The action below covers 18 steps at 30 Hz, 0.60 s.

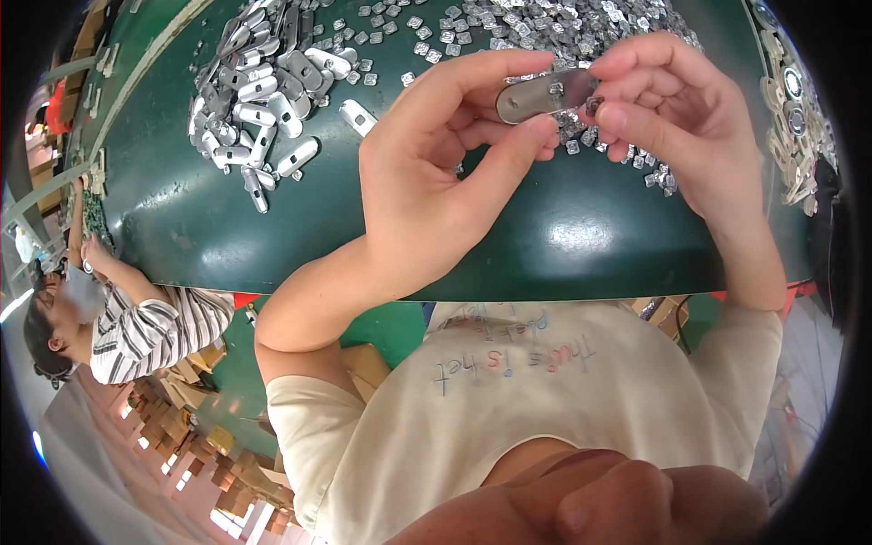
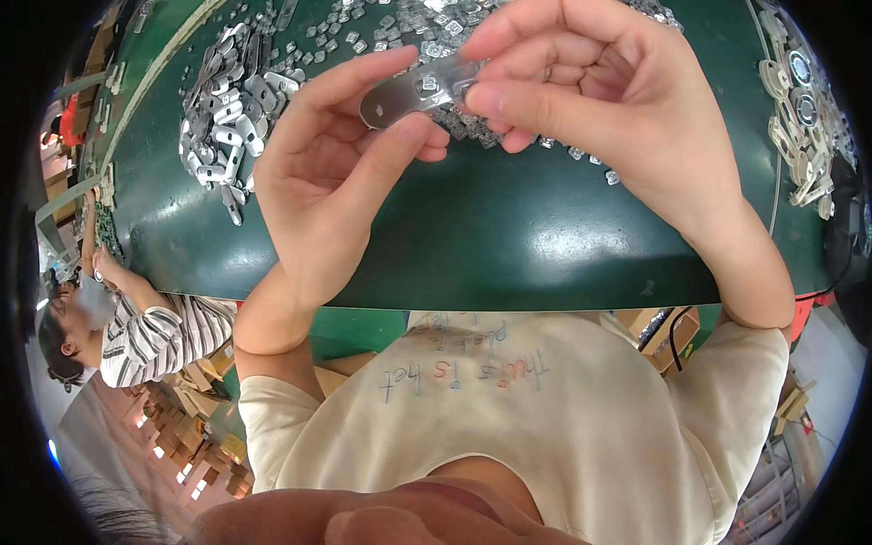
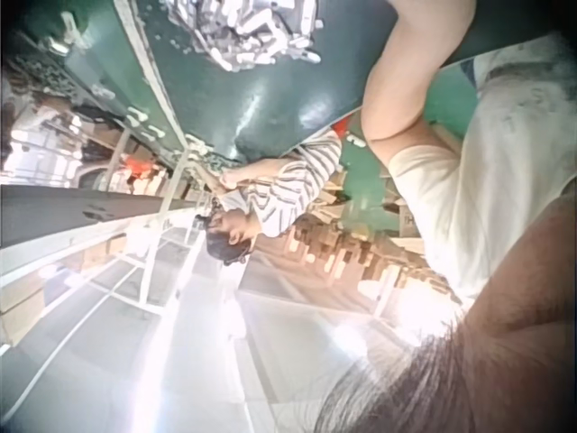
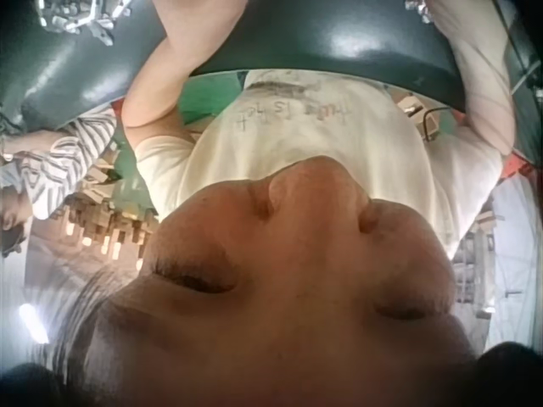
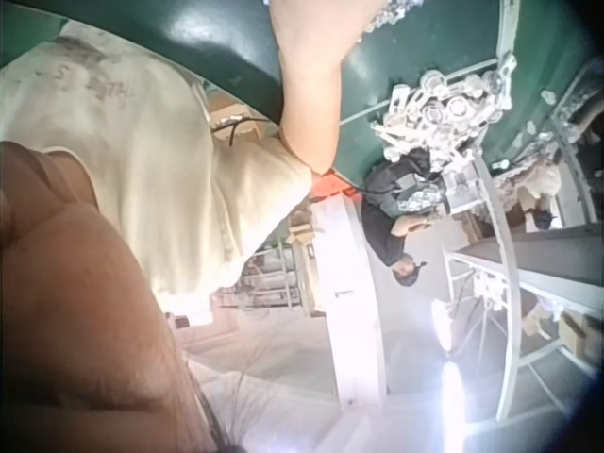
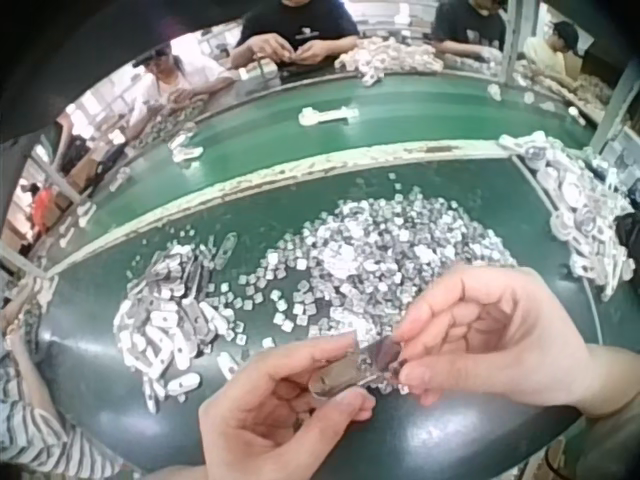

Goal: Assembling small metal parts into plastic housings on a factory production line.

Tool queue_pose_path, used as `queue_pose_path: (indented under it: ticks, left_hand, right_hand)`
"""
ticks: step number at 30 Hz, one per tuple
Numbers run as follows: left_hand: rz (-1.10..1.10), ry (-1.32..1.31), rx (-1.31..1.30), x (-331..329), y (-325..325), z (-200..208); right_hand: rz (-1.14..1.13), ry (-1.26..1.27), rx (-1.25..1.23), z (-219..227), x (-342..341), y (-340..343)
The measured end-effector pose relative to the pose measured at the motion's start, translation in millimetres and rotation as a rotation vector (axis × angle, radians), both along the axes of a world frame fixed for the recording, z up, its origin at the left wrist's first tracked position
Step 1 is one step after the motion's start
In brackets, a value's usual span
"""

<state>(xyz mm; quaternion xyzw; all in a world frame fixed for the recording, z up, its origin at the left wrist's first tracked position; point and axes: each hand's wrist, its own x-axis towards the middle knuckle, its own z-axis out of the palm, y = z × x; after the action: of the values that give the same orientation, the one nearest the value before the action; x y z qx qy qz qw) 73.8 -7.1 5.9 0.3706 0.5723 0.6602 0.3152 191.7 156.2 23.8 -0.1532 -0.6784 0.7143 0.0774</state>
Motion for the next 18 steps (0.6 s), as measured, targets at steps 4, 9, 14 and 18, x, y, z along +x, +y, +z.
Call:
queue_pose_path:
  ticks: [4, 9, 14, 18]
  left_hand:
    - [0.002, -0.130, -0.014, 5, 1, 1]
    - [-0.042, -0.212, 0.041, 13, 1, -2]
    - [-0.019, -0.254, -0.001, 11, 7, -15]
    - [0.123, -0.317, -0.130, -1, 12, -12]
  right_hand:
    - [-0.044, -0.004, 0.169, 1, 5, -4]
    - [0.083, 0.206, 0.399, -6, 5, -5]
    - [-0.109, 0.223, 0.334, -13, 0, -9]
    - [0.321, -0.108, 0.728, 10, 3, 7]
